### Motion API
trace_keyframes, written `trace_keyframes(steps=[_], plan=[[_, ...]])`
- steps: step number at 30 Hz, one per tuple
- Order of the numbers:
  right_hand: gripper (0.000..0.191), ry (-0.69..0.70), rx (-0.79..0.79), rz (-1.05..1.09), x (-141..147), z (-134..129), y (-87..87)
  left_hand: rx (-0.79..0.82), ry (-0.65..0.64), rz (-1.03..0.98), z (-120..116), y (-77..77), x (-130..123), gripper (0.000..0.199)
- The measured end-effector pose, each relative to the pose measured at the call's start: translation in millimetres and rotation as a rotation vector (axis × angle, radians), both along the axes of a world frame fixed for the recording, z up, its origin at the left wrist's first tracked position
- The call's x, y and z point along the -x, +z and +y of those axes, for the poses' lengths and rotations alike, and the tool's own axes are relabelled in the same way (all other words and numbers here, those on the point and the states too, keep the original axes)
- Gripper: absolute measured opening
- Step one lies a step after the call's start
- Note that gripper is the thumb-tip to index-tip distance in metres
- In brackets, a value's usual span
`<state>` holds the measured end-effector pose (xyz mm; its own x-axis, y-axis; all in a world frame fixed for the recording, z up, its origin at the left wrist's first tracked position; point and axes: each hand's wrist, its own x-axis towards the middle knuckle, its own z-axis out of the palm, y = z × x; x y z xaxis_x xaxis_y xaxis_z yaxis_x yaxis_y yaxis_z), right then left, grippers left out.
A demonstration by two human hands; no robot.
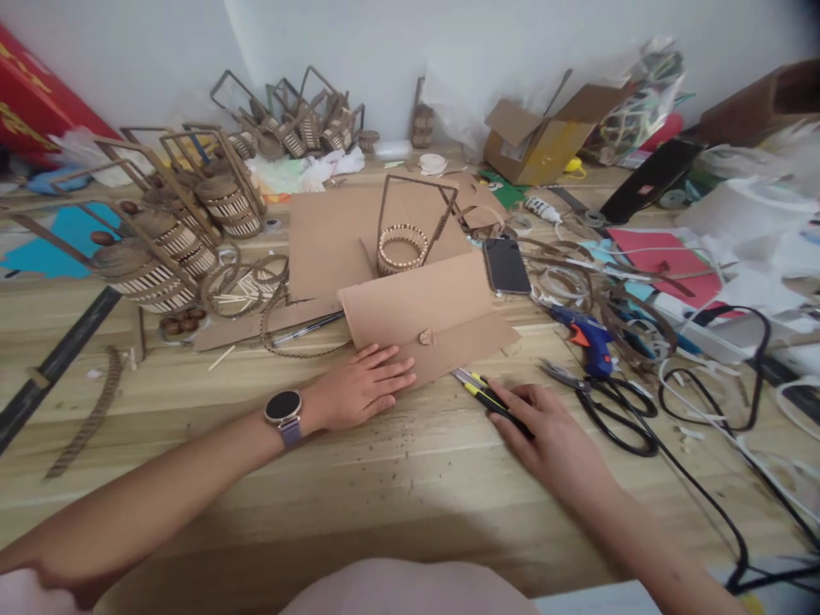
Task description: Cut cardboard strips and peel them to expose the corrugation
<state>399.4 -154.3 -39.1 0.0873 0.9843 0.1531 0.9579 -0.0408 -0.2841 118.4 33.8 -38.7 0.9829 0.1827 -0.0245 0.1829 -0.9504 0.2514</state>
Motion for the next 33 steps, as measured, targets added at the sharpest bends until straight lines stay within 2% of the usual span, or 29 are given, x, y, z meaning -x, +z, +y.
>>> trace_keyframes(steps=[3,6,9,13,22,30,33], plan=[[0.048,-0.023,-0.023,0.021,-6,-1,-1.0,0.025,0.026,0.006,-7,2.2,-8,0.054],[0.050,-0.034,-0.031,0.023,-14,-1,-1.8,0.023,-0.015,-0.020,-9,4.3,-12,0.055],[0.052,-0.034,-0.023,0.022,-20,4,-3.6,-0.026,-0.039,-0.010,-4,4.4,-6,0.052],[0.051,-0.009,-0.061,0.050,-22,10,-5.8,-0.059,0.012,0.014,1,-0.1,6,0.050],[0.051,0.022,-0.013,0.027,-10,-5,-0.8,-0.056,0.021,0.004,-1,-1.6,6,0.050],[0.050,0.024,-0.004,0.034,-2,3,-0.3,-0.056,0.028,0.026,0,-3.6,6,0.050],[0.048,0.071,0.014,0.045,-1,0,0.0,-0.056,0.024,0.022,0,-4.1,6,0.051]])
